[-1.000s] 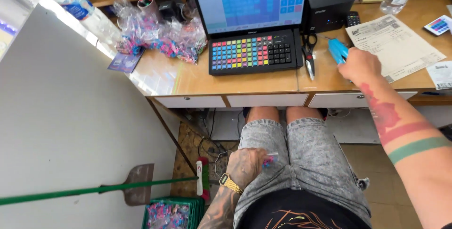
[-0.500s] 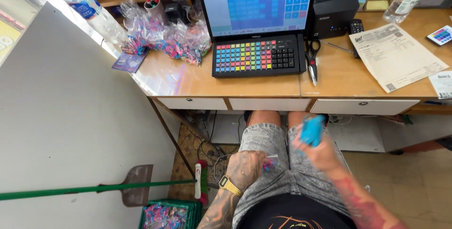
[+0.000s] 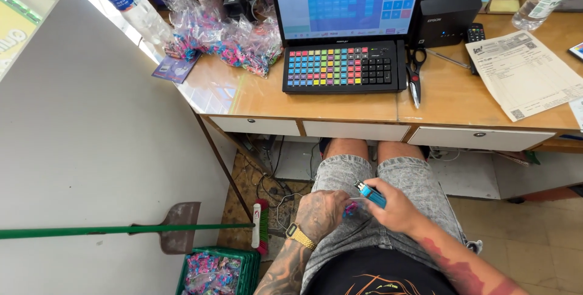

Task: The person is sealing small plastic bags containing colorful items using a blue stapler at a checkout counter.

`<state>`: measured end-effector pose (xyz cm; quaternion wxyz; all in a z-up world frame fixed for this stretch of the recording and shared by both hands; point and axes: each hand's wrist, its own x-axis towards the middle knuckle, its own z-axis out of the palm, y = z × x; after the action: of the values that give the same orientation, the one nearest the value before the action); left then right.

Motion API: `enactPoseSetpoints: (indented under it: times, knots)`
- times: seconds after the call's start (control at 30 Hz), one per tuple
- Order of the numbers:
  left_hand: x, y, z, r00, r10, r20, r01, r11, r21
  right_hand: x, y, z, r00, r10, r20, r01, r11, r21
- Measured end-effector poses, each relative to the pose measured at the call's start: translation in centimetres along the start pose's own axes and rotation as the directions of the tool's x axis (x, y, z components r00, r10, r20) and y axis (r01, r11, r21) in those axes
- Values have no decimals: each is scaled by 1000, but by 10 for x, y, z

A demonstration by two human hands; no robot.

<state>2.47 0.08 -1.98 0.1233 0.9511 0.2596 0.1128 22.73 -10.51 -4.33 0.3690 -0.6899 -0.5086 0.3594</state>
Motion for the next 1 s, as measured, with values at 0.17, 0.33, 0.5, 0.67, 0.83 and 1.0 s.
enactPoseSetpoints:
  times: [0.17, 0.33, 0.5, 0.67, 0.83, 1.0]
  knots:
    - [1, -1, 3, 1000, -10, -18, 9, 1000, -27, 7, -9, -58, 973, -144, 181, 221, 806, -550]
    - [4, 2, 0, 998, -38, 54, 38, 999, 8, 6, -49, -77, 881, -342, 327, 435, 311, -845]
    - [5, 2, 3, 993, -52, 101, 39, 992, 120, 9, -81, -70, 813, -322, 485, 480, -101, -872]
    - [7, 6, -5, 991, -69, 113, 61, 995, 73, 16, -74, -57, 790, -275, 548, 536, -125, -835]
    - [13, 18, -29, 940, -198, 278, 178, 979, 96, 18, -34, -44, 716, -468, 518, 560, -58, -826]
    - [11, 14, -25, 936, -183, 299, 177, 983, 50, 17, -30, -43, 710, -517, 478, 552, -14, -834]
